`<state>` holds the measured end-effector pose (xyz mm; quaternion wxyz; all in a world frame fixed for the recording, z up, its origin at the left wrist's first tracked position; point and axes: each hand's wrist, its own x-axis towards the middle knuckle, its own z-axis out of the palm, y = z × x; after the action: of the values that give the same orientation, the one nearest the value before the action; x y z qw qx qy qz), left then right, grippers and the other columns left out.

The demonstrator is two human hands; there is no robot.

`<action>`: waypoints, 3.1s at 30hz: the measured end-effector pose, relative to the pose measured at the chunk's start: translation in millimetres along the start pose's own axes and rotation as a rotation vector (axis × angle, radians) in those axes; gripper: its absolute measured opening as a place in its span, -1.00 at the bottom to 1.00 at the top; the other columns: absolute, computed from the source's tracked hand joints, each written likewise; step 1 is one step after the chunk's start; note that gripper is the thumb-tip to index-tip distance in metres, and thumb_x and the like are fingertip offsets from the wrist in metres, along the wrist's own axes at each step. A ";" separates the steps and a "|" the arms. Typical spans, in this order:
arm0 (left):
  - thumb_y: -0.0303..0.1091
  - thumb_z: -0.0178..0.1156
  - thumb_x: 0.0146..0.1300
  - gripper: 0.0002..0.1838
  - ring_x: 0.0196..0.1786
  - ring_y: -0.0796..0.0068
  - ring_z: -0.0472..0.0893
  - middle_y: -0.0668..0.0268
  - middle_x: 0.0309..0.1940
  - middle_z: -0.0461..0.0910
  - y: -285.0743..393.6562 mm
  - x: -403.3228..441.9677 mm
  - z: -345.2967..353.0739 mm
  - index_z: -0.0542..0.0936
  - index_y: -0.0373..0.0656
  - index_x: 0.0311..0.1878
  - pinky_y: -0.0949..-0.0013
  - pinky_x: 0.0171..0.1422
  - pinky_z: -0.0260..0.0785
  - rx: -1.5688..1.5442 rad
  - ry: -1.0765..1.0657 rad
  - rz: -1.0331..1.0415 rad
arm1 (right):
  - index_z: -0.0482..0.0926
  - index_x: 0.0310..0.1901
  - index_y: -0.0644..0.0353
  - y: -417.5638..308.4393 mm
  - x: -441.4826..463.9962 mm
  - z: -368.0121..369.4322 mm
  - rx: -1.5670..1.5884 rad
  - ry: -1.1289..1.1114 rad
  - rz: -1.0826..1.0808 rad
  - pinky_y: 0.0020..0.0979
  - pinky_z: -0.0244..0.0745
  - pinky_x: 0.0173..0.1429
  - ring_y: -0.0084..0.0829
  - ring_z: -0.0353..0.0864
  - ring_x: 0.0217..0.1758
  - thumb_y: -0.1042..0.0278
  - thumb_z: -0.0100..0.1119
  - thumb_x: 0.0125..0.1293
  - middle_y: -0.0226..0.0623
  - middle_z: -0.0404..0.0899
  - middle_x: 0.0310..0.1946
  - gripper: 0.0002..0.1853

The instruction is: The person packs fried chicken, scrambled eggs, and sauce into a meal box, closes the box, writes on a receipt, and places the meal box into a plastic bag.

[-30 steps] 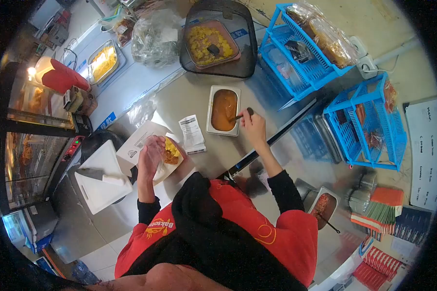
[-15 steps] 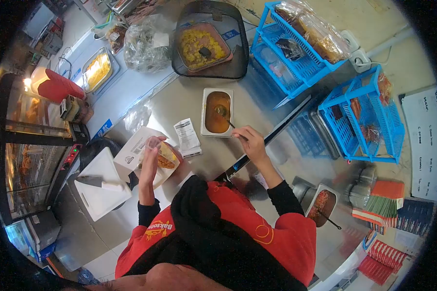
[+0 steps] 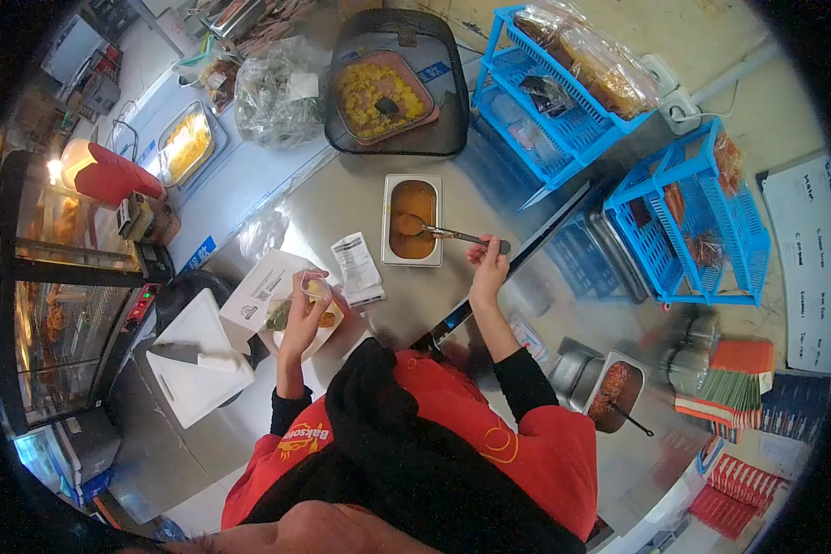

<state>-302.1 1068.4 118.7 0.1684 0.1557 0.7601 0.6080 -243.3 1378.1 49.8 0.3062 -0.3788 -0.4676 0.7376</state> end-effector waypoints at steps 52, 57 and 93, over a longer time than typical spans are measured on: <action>-0.32 0.17 0.15 -0.57 0.12 0.25 0.31 0.12 -0.03 0.33 6.6 -8.0 7.3 0.26 -0.25 0.01 0.32 0.26 0.07 0.029 0.011 0.011 | 0.48 -0.26 0.25 0.5 -57.3 -13.0 -0.820 -0.592 -0.674 -0.37 0.44 -0.20 -0.21 0.55 -0.29 0.36 0.07 0.29 -0.20 0.51 -0.37 -0.87; -0.32 0.16 0.15 -0.58 0.12 0.25 0.31 0.12 -0.04 0.32 4.4 -8.3 4.7 0.26 -0.25 0.01 0.32 0.27 0.07 0.067 -0.003 0.027 | 0.51 -0.28 0.23 -23.0 -43.6 -12.8 -0.886 -0.781 -0.851 -0.33 0.44 -0.20 -0.22 0.53 -0.30 0.36 0.08 0.26 -0.23 0.51 -0.36 -0.88; -0.27 0.16 0.18 -0.54 0.12 0.26 0.30 0.12 -0.02 0.32 1.0 -5.9 9.2 0.25 -0.27 0.05 0.32 0.26 0.08 0.050 -0.008 0.024 | 0.57 -0.16 0.21 -57.3 -24.5 25.6 -0.763 -0.596 -0.797 -0.45 0.43 -0.31 -0.37 0.55 -0.42 0.35 0.05 0.31 -0.22 0.55 -0.40 -0.83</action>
<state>-292.8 1074.0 118.3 0.1599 0.1715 0.7724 0.5902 -246.5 1368.1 116.3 0.2574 -0.0362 -0.8687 0.4217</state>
